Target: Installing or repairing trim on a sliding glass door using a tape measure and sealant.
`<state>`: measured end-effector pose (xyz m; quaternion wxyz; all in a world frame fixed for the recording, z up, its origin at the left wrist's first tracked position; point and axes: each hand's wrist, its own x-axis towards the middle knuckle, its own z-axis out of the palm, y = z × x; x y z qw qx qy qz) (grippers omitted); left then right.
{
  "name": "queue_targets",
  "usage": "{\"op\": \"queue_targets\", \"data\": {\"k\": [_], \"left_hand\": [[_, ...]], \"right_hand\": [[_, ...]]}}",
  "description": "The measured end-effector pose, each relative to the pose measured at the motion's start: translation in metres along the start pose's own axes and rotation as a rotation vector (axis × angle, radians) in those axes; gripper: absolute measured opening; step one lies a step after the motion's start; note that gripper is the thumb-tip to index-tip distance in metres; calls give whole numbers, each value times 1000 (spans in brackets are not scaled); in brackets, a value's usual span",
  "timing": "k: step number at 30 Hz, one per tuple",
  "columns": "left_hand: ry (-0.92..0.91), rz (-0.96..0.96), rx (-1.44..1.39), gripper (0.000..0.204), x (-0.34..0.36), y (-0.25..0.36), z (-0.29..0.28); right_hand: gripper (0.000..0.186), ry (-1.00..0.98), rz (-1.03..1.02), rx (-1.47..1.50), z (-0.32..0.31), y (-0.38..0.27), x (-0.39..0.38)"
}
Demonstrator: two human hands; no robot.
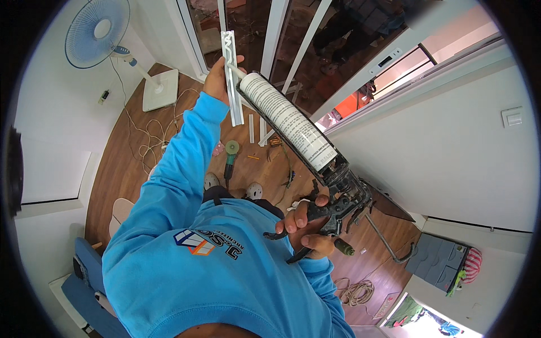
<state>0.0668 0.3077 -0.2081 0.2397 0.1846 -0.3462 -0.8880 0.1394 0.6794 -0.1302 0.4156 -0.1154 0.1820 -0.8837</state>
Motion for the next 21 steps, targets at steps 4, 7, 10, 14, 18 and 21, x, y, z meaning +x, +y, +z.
{"op": "queue_targets", "data": {"k": [4, 7, 10, 14, 18, 21], "left_hand": [[38, 21, 30, 48, -1, 0, -3], [74, -45, 79, 47, -8, 5, 3], [83, -44, 78, 47, -10, 6, 5], [106, 12, 31, 47, -9, 8, 11], [48, 15, 16, 46, 0, 7, 5], [35, 27, 12, 46, 4, 5, 4]], "right_hand": [[70, 4, -1, -13, 3, 1, 0], [70, 10, -8, -20, 2, 2, 0], [71, 27, -5, -29, 2, 1, -3], [70, 28, 3, -13, 4, 0, -3], [69, 20, 13, 1, 2, -1, -3], [69, 5, 16, -5, 0, -1, -4]]}}
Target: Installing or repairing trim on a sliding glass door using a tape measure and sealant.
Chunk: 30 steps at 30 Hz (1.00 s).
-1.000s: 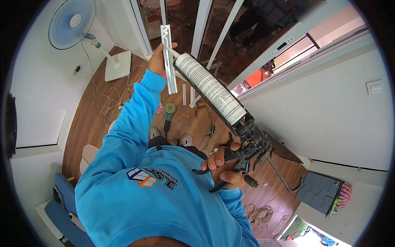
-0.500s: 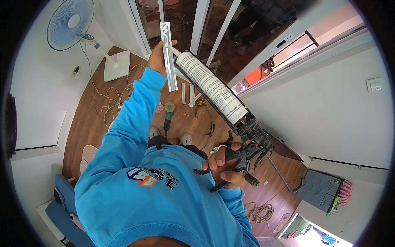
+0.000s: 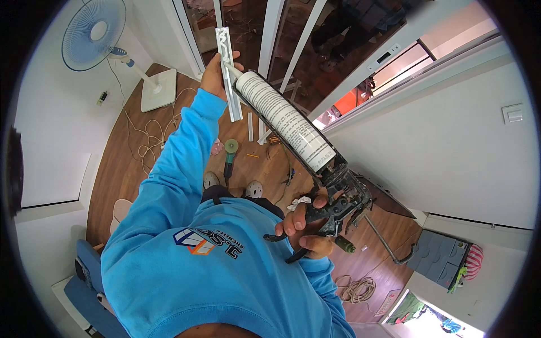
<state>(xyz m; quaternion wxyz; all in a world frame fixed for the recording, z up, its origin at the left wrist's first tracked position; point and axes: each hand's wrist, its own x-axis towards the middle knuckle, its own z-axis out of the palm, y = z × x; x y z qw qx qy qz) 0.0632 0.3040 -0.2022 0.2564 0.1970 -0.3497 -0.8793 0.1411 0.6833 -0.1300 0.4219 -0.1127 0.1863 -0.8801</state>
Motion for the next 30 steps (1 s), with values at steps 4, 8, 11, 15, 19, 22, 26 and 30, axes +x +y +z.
{"op": "queue_targets", "data": {"k": [4, 8, 11, 15, 19, 22, 26, 30], "left_hand": [[42, 15, 26, 47, -2, 2, 10], [36, 4, 19, 46, 1, 6, 12], [17, -1, 29, 45, 4, 6, 11], [7, -2, 16, 45, 6, 4, 8], [28, -12, 13, 46, 5, 2, 9], [22, -6, 29, 46, 2, 5, 11], [29, 4, 27, 45, 4, 4, 9], [41, 5, 24, 44, 7, 5, 10]], "right_hand": [[68, 25, 4, 17, -1, 0, -2], [67, 37, 14, 16, 0, -1, -3], [67, 38, 14, 24, 1, -1, -4], [66, 52, 9, 18, 4, 0, -4], [70, 81, -15, -5, 4, 2, -4], [69, 84, -20, -5, 3, 3, -6], [68, 72, -6, 9, 0, 1, -7], [68, 55, 8, 32, -2, 0, -8]]}}
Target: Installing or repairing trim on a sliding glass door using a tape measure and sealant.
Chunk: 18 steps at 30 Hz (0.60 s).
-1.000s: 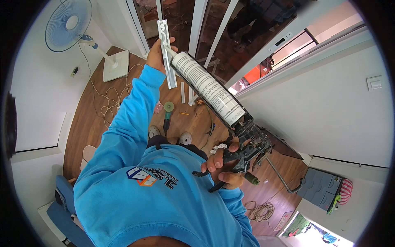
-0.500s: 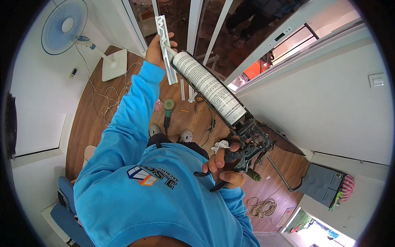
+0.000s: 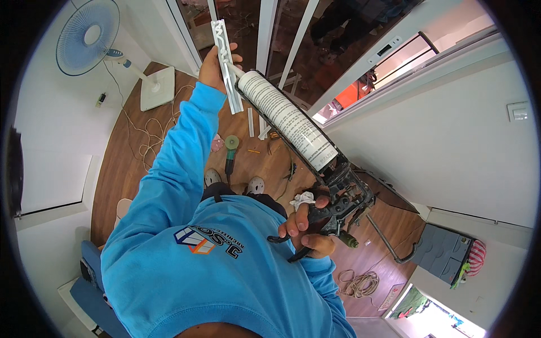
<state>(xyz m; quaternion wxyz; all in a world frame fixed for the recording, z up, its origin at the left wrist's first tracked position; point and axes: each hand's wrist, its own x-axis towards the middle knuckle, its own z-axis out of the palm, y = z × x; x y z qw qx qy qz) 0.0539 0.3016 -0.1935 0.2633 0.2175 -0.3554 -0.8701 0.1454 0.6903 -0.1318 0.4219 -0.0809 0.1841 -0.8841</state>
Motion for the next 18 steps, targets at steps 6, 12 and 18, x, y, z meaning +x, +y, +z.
{"op": "queue_targets", "data": {"k": [6, 12, 18], "left_hand": [[-6, 11, 28, 45, 5, 1, 2], [-9, 11, 44, 48, 7, 4, 8], [-18, 41, 78, 49, 11, 5, 7]], "right_hand": [[68, 13, 11, 7, 0, -1, -1], [67, 29, 0, 15, 2, -2, -2], [66, 69, -2, -7, 1, -1, -6]]}}
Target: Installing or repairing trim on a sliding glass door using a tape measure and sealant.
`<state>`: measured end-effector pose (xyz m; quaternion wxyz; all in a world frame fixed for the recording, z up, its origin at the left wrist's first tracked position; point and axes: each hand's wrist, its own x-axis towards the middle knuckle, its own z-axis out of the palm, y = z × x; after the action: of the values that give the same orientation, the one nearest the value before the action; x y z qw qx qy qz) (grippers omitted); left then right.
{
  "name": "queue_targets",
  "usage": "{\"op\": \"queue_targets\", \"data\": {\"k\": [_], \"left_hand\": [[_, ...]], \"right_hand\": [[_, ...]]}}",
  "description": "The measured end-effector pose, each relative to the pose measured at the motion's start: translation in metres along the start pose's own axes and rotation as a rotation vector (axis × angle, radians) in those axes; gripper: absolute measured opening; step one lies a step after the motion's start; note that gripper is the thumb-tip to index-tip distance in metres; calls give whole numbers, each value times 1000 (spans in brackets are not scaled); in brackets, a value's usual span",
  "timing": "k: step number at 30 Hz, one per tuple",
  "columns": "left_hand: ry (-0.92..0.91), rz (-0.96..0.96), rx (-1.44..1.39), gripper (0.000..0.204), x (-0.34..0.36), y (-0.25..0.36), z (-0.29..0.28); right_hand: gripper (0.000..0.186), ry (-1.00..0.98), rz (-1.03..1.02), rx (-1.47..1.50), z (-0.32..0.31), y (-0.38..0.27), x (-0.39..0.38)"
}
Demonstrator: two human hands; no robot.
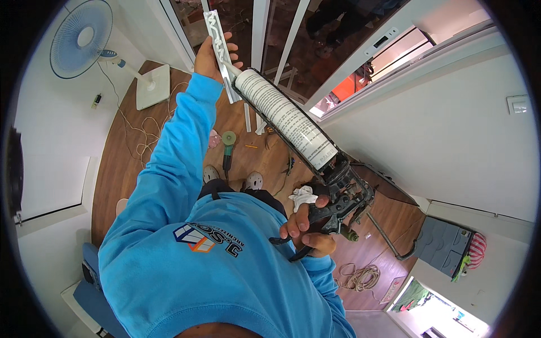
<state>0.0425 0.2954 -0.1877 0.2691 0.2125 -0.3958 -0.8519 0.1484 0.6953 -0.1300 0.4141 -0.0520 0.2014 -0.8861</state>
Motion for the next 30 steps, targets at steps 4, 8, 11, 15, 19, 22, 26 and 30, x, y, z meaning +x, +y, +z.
{"op": "queue_targets", "data": {"k": [4, 8, 11, 15, 19, 22, 26, 30], "left_hand": [[-50, -1, -40, 49, 2, 1, -4], [-46, 0, -40, 49, 3, 4, -4], [-21, -4, -24, 49, 4, 7, -2], [10, 32, 22, 49, 5, 8, -1], [24, 21, 14, 49, 7, 8, 1], [15, 36, 18, 49, 6, 11, 1], [20, 43, 15, 49, 4, 12, 0], [38, 39, 29, 48, 4, 14, 2]], "right_hand": [[66, 10, -7, 9, -2, 1, -2], [66, 28, -17, 4, 1, 2, -2], [66, 38, -25, -12, 5, 2, -2], [66, 27, -18, 5, 7, 1, -1], [66, 41, -11, 0, 5, -1, -2], [66, 17, 13, 10, 2, -1, -3], [65, 49, -8, -1, 6, 1, -4], [66, 35, 8, 20, 2, -1, -5]]}}
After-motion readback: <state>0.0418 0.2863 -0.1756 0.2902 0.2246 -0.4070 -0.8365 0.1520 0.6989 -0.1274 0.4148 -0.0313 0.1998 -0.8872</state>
